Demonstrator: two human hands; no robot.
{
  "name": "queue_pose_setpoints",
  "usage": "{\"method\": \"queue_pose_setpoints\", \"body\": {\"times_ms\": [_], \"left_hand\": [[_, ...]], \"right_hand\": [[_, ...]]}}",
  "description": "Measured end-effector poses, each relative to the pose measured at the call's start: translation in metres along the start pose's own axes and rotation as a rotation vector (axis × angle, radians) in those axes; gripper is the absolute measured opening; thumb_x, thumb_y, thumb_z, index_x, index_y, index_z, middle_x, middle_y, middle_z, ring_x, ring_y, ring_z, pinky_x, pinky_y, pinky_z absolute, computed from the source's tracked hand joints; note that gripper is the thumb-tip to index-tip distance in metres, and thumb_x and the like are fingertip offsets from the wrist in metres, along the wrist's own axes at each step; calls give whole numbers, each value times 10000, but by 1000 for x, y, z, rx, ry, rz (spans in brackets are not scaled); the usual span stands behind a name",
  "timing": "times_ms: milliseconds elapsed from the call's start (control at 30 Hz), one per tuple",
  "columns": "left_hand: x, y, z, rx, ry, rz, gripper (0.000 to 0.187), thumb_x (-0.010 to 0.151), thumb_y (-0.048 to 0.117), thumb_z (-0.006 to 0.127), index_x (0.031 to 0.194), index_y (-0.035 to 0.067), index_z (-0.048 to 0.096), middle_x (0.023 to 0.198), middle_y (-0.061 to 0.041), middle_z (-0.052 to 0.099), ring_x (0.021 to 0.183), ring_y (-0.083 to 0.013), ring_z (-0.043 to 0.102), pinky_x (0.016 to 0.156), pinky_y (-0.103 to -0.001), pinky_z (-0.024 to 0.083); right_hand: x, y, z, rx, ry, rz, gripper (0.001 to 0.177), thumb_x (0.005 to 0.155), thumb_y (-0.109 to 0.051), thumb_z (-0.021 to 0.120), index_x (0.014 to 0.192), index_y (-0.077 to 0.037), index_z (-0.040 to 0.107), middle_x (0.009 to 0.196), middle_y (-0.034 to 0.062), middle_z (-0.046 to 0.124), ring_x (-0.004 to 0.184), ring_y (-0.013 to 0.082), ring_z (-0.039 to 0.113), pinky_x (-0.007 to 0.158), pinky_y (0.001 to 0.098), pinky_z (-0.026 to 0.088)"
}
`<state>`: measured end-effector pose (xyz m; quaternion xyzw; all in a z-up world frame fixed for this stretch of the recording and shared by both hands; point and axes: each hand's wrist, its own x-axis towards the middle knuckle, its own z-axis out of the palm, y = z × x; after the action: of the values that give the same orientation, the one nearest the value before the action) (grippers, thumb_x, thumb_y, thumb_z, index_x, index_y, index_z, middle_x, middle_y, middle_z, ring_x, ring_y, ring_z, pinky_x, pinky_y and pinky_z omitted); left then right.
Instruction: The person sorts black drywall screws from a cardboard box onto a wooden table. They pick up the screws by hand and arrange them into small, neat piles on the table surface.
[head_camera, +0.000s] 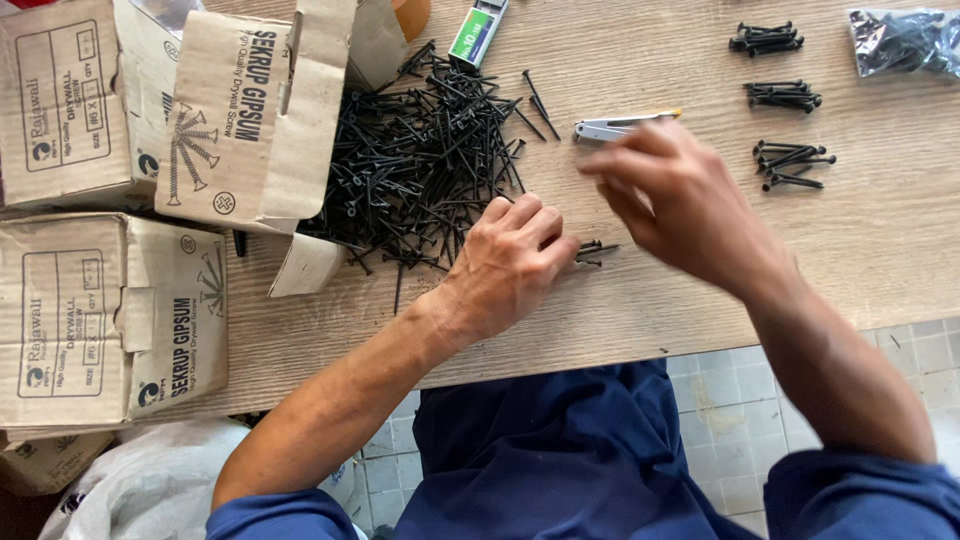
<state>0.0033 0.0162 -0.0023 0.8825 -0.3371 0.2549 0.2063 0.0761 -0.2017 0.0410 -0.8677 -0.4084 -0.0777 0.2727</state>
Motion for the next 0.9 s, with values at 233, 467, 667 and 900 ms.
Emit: {"method": "queue_pose_setpoints", "body": {"times_ms": [233,467,667,900], "left_hand": [[-3,-6,-10,33,-122,-19,336,869,371,878,1004,130,687,968,-75,610,963,-315,589,764,-452,463],[-7,-6,-8,14,-165,-39,359,909,355,845,1105,86,712,1016,-91,635,1008,-316,583,791,-466,466],[-7,-4,-2,-64,-178,-75,316,923,330,803,1091,82,701,1071,-96,626,1027,-331,566,806,-469,482],[-4,0,2,-121,-135,-119,154,947,233,772,975,93,713,951,-72,597,966,-275,589,812,-406,507]], "right_hand": [[47,-1,-2,-216,-200,-98,167,1072,-57,699,1193,-58,815,1060,142,751,923,302,610,758,440,547],[-2,-15,-18,-124,-545,124,334,1062,-160,542,1342,-91,711,1188,131,775,885,347,762,762,506,615],[-44,-29,12,-5,-180,77,441,974,-39,685,1412,-40,636,1211,166,759,970,353,728,888,471,579],[-47,-24,29,-154,-99,180,608,906,-115,790,1479,-213,609,908,-28,755,901,227,725,781,410,613]]}}
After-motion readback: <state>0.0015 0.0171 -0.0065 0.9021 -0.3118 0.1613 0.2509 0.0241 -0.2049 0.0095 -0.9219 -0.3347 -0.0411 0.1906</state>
